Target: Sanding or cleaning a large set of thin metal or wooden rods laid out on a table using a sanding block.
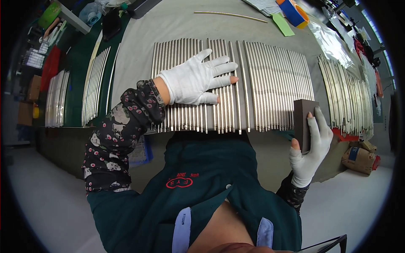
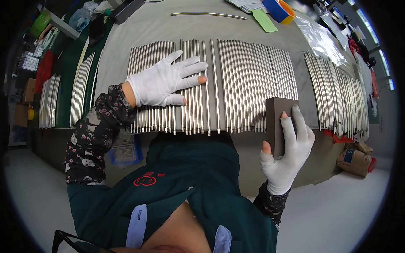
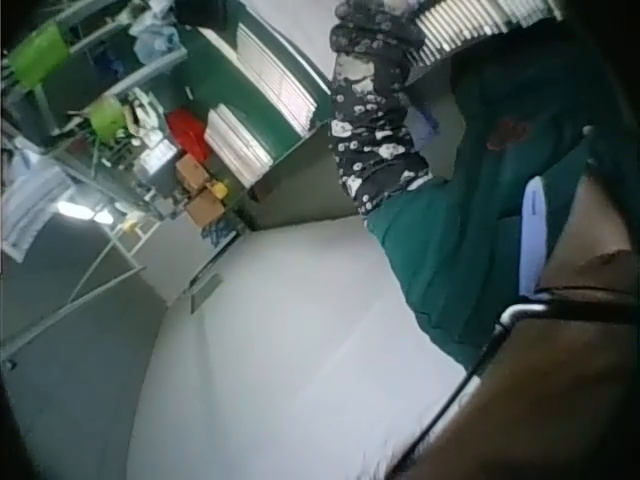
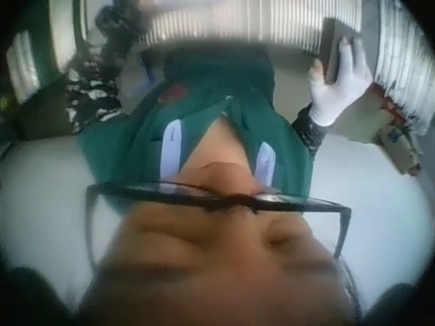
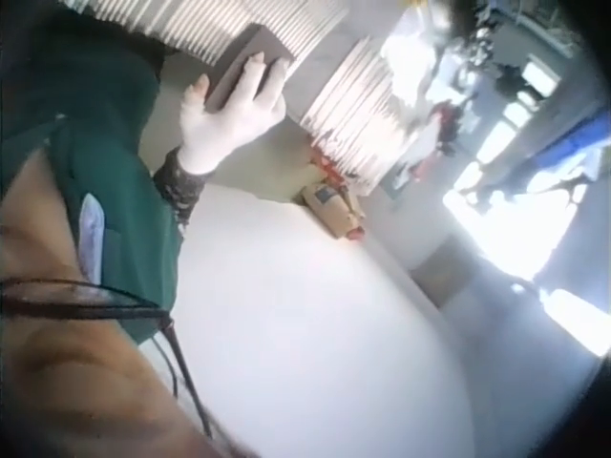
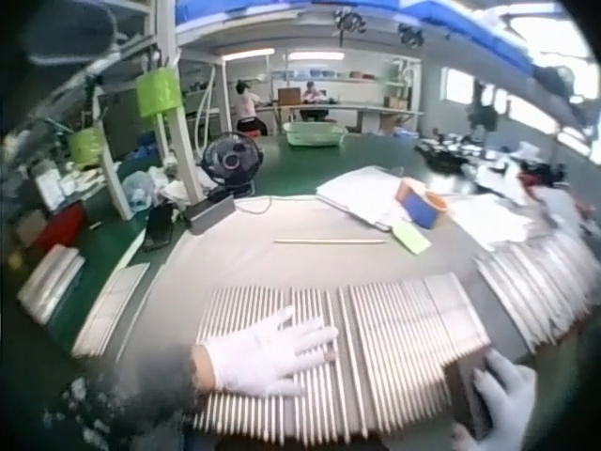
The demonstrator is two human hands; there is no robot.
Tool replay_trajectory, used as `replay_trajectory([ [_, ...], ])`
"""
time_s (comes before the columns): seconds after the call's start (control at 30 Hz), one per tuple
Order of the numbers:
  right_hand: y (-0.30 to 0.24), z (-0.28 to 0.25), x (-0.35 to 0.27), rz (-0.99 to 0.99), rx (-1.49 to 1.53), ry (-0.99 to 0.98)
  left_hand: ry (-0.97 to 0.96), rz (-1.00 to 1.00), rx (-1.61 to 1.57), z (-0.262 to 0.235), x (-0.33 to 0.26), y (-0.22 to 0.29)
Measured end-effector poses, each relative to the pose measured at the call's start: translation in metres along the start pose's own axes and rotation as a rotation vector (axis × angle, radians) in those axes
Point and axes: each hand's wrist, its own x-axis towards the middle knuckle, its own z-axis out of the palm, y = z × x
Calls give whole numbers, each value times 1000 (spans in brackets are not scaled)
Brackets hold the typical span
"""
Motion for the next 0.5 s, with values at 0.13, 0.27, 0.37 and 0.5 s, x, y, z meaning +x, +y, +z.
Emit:
replay_trajectory([
  [0.13,2,0,1,-28,12,25,19,-99,54,-6,-37,0],
  [0.27,5,3,-2,-26,-6,18,140,-75,-190,-20,-53,65],
  [0.37,4,5,0,-21,7,4,25,-2,-376,-24,-40,118],
  [0.5,-4,7,5,-44,34,-1,244,60,-338,4,-25,144],
])
